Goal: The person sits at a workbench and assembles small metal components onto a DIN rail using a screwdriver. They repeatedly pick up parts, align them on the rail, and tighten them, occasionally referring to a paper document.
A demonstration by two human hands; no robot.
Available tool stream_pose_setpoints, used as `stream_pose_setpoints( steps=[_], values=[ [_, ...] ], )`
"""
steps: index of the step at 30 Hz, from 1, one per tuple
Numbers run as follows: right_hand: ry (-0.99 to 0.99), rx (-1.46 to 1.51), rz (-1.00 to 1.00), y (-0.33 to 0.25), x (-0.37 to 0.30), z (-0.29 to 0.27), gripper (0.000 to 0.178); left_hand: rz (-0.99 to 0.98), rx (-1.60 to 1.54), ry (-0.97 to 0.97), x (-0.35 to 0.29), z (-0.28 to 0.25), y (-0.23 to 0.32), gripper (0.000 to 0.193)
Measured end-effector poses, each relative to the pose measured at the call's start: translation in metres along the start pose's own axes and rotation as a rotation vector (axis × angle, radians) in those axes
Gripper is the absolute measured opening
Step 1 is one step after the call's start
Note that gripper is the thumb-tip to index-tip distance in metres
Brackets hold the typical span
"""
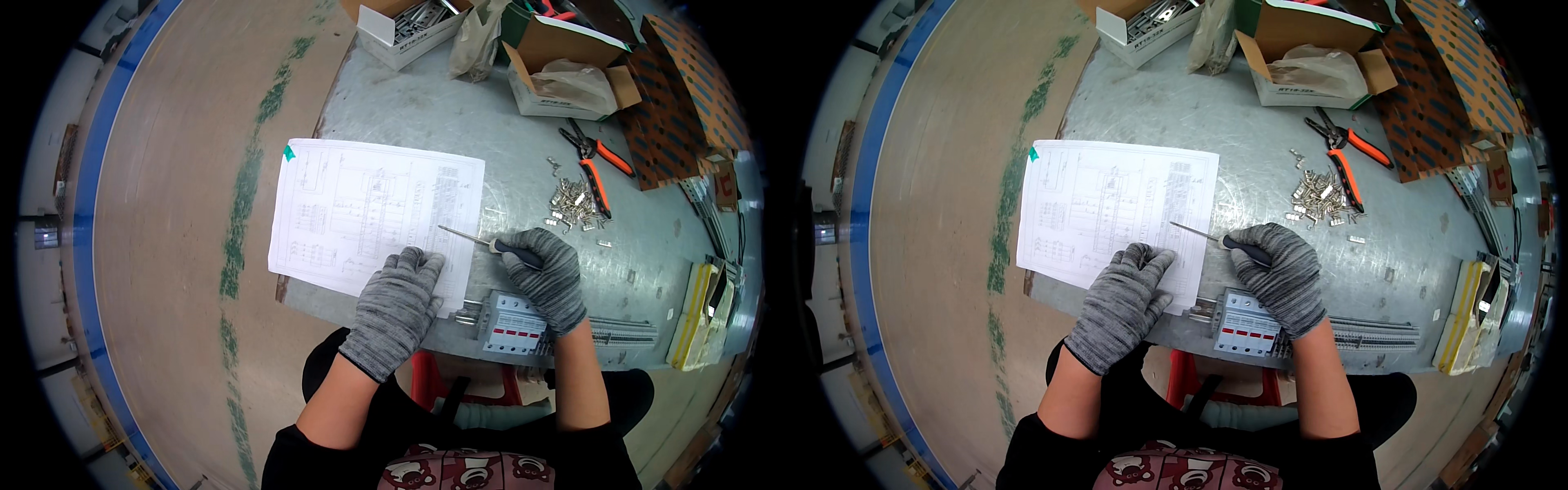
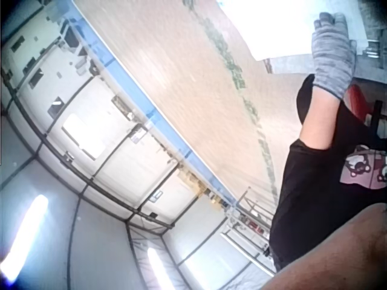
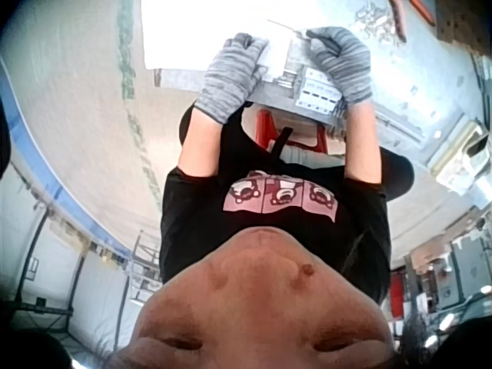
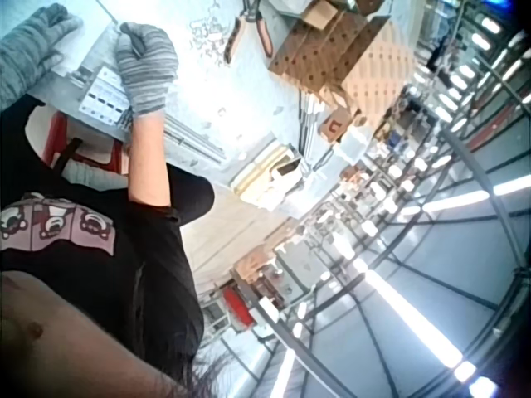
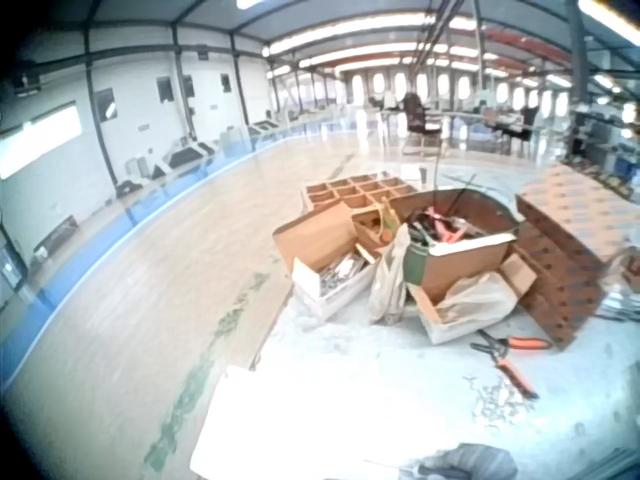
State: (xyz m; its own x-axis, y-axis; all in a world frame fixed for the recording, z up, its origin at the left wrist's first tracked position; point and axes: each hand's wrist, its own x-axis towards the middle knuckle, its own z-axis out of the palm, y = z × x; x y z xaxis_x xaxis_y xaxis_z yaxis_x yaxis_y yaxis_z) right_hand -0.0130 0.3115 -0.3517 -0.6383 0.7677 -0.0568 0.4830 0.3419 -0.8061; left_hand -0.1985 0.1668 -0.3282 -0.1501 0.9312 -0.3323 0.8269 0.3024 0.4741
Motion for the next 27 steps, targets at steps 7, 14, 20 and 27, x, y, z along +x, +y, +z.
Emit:
stream_pose_setpoints(
  steps=[7, 14, 20, 27],
  values=[
    [-0.021, 0.052, 0.017, 0.003, 0.001, 0.0, 0.02, -0.005, 0.027, -0.015, -0.001, 0.002, -0.001, 0.053],
    [-0.018, 0.031, 0.004, 0.001, 0.0, -0.001, 0.019, -0.007, 0.082, 0.004, 0.002, 0.008, -0.003, 0.058],
    [-0.026, 0.027, 0.006, 0.001, 0.0, -0.002, 0.019, -0.035, 0.095, -0.015, 0.007, 0.007, -0.001, 0.061],
    [-0.029, 0.016, 0.021, -0.001, 0.0, -0.001, 0.019, -0.038, 0.144, 0.016, 0.009, 0.013, -0.002, 0.063]
  ],
)
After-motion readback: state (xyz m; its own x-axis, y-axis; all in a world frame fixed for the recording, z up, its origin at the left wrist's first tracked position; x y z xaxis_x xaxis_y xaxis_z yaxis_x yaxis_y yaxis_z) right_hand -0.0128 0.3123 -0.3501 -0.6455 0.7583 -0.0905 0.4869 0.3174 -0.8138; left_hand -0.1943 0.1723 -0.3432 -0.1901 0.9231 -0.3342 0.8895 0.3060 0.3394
